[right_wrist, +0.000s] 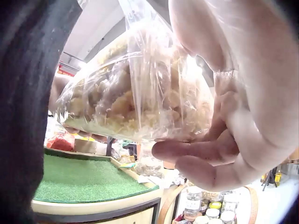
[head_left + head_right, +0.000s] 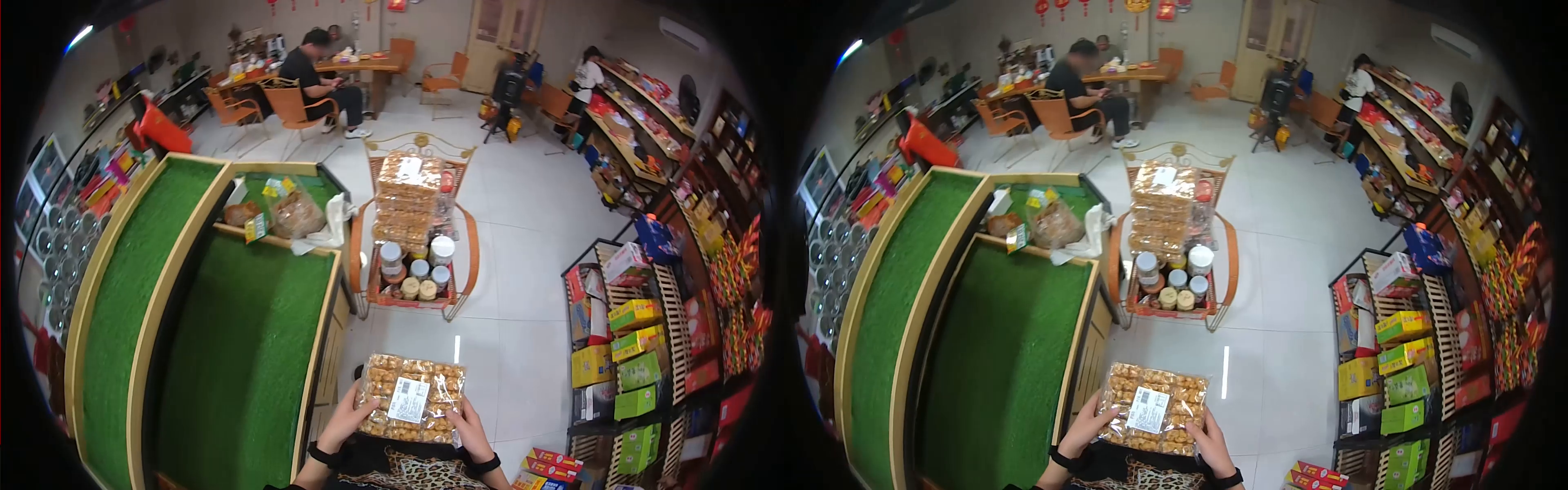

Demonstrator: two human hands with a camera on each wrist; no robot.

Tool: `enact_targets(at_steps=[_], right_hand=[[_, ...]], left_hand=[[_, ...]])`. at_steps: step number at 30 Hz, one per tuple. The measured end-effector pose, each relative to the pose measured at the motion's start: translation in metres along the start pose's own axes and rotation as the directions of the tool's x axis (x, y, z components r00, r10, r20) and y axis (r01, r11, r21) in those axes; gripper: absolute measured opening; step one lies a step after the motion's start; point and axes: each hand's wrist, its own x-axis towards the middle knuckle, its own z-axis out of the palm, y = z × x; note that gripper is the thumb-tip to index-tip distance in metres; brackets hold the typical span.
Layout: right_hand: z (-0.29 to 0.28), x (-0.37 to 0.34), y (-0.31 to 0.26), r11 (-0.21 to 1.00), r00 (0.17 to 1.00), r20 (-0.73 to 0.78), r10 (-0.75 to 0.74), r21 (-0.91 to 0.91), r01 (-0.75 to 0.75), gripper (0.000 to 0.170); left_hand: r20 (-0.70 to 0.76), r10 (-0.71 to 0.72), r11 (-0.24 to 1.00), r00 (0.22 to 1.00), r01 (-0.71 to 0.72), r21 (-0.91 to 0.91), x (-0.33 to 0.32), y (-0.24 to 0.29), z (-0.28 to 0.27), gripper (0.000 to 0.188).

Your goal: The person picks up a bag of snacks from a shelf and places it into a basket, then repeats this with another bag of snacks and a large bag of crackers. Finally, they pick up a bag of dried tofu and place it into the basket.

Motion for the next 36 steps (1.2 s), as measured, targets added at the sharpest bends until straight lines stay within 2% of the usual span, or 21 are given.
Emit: enact_targets(at_steps=[2,3,5,10,12,14,16,17,20,22,24,27,30,32,36], right_hand=[[-0.003,0.009,0.002,1.0,0.999,-0.038,-0.02,0.002,0.02,0.054],[-0.003,0.015,0.0,0.999,0.997,-0.071,-0.029,0.012,0.03,0.054],[0.001,0.032,-0.008,0.998,0.992,-0.115,-0.056,0.024,0.059,0.053],[0.025,0.083,-0.044,0.991,0.975,-0.19,-0.113,0.047,0.124,0.052],[0.036,0.11,-0.057,0.988,0.97,-0.186,-0.153,0.002,0.157,0.054],[0.051,0.133,-0.069,0.984,0.966,-0.185,-0.179,-0.029,0.177,0.056],[0.067,0.151,-0.08,0.944,0.933,-0.171,-0.316,0.042,0.328,0.063],[0.069,0.161,-0.076,0.943,0.934,-0.181,-0.307,0.078,0.325,0.073],[0.088,0.17,-0.088,0.936,0.941,-0.191,-0.278,0.167,0.31,0.079],[0.09,0.176,-0.081,0.944,0.939,-0.207,-0.274,0.13,0.304,0.081],[0.092,0.182,-0.082,0.949,0.937,-0.217,-0.276,0.091,0.301,0.084],[0.092,0.19,-0.091,0.969,0.968,-0.182,-0.172,0.146,0.2,0.085],[0.083,0.206,-0.088,0.978,0.969,-0.181,-0.167,0.098,0.187,0.084],[0.079,0.224,-0.092,0.975,0.975,-0.186,-0.124,0.159,0.155,0.083],[0.069,0.267,-0.11,0.971,0.983,-0.121,-0.14,0.179,0.16,0.083]], left_hand=[[0.036,-0.101,0.995,0.994,0.101,0.0,0.02,-0.001,-0.005,0.053],[0.056,-0.096,0.995,0.994,0.095,0.005,0.032,0.0,-0.007,0.053],[0.134,-0.016,1.0,0.991,0.02,-0.024,0.057,0.007,-0.011,0.055],[0.169,0.02,1.0,0.985,-0.022,0.012,0.117,0.047,-0.032,0.062],[0.224,0.128,0.985,0.966,-0.15,0.082,0.141,0.066,-0.046,0.077],[0.232,0.166,0.973,0.958,-0.198,0.121,0.152,0.09,-0.055,0.078],[0.2,0.212,0.977,0.957,-0.212,-0.024,0.156,0.116,-0.058,0.073],[0.202,0.208,0.978,0.957,-0.203,-0.05,0.158,0.129,-0.059,0.076],[0.179,0.221,0.974,0.959,-0.206,-0.097,0.172,0.14,-0.072,0.079],[0.178,0.171,0.982,0.969,-0.153,-0.111,0.179,0.145,-0.077,0.082],[0.235,0.168,0.972,0.957,-0.121,-0.203,0.188,0.142,-0.086,0.082],[0.243,0.125,0.975,0.962,-0.074,-0.209,0.2,0.136,-0.089,0.086],[0.246,0.077,0.985,0.966,-0.036,-0.168,0.214,0.139,-0.087,0.089],[0.234,0.084,0.988,0.969,-0.051,-0.145,0.228,0.141,-0.087,0.091],[0.208,0.103,0.994,0.973,-0.095,-0.049,0.263,0.155,-0.078,0.088]])
